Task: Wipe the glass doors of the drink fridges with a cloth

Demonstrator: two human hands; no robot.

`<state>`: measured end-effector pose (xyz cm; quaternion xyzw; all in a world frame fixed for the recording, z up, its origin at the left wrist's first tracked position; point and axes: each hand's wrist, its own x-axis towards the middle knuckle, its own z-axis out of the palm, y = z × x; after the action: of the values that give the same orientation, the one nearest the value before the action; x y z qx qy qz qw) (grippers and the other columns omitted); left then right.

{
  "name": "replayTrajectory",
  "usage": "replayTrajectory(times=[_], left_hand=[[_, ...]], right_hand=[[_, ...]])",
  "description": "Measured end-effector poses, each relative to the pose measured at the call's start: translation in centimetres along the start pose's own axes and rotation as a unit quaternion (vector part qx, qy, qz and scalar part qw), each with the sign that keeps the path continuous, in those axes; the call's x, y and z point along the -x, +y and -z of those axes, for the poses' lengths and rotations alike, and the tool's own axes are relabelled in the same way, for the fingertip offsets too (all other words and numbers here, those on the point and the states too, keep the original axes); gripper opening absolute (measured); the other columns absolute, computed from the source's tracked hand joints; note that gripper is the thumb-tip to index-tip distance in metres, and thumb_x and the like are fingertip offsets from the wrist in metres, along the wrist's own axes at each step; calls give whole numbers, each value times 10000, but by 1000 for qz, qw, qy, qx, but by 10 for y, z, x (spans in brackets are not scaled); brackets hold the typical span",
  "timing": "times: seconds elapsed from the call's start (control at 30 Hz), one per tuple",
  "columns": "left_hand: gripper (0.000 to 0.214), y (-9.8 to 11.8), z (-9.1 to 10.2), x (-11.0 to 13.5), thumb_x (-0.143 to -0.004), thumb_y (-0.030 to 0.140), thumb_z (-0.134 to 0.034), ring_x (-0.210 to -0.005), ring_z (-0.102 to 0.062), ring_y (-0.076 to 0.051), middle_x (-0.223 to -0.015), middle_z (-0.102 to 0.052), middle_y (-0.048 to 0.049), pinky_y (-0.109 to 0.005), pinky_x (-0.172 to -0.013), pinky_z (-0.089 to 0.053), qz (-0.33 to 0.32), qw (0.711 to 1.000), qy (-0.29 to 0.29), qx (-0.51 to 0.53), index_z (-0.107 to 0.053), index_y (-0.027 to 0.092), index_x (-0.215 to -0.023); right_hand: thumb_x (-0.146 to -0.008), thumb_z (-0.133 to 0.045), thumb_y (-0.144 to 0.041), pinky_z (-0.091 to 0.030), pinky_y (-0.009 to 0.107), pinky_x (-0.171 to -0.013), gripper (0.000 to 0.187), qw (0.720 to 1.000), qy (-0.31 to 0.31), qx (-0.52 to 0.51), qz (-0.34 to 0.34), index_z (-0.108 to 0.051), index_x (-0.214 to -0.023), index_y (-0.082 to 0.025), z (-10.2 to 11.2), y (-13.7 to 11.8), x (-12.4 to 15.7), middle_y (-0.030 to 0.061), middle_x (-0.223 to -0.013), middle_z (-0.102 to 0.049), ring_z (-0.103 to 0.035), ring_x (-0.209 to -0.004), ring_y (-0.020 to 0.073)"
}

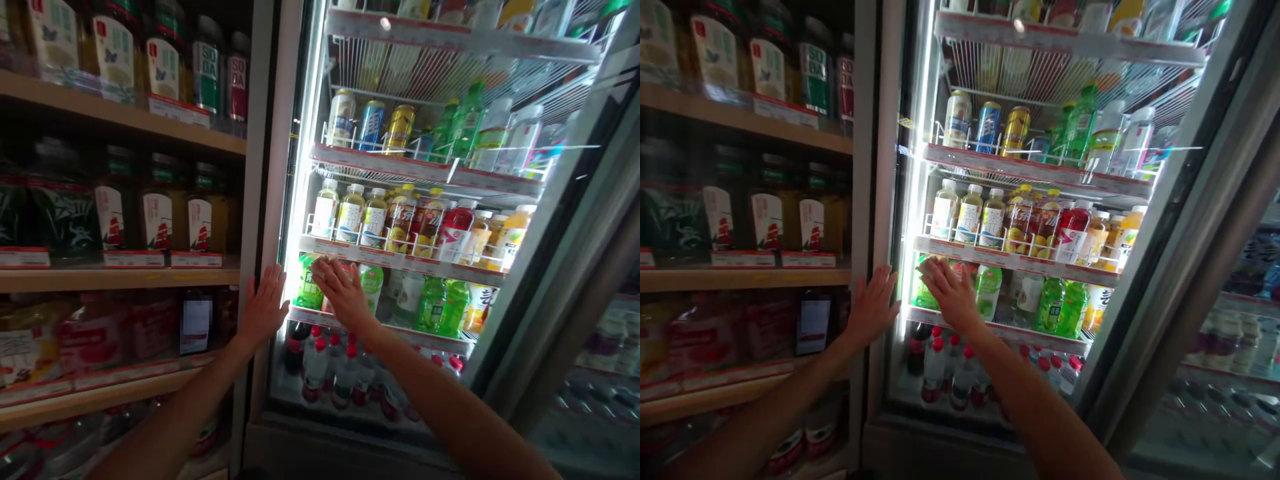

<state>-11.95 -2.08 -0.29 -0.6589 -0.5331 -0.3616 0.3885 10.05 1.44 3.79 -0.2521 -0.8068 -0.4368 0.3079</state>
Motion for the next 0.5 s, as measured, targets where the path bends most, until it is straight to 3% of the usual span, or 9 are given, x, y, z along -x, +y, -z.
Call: replayTrajectory(times=[0.13, 0.33, 0.5], left_hand=[[595, -7, 2, 3, -854, 259, -447, -1375, -280, -258, -1449, -359, -161, -520, -1136, -149, -5, 1000, 5, -10, -281, 136, -1412], [581, -9, 1, 1, -858, 268, -446, -1383, -262, -255, -1460, -338, -162, -511, -1142, -129, 0, 1000, -4, -10, -296, 131, -1403], [571, -4, 0, -7, -861, 273, -452, -1385, -258, -243, -1452, -352, -165, -489, -1146, -128, -15, 1000, 14, -16, -310, 125, -1394]], right_hand=[[-855, -483, -193, 23, 535, -1140, 450, 996, -13, -11, 82, -475, -1301, -250, -4, -7, 7, 37, -1455, -409, -246, -1390, 247], [-857, -480, -196, 56, 545, -1130, 494, 1000, -3, 0, -7, -428, -1345, -253, 0, 0, 0, 68, -1464, -390, -220, -1400, 256], [-859, -474, -196, 58, 524, -1139, 448, 996, -12, -4, 85, -472, -1303, -258, -1, 1, 5, 38, -1450, -416, -194, -1409, 224]])
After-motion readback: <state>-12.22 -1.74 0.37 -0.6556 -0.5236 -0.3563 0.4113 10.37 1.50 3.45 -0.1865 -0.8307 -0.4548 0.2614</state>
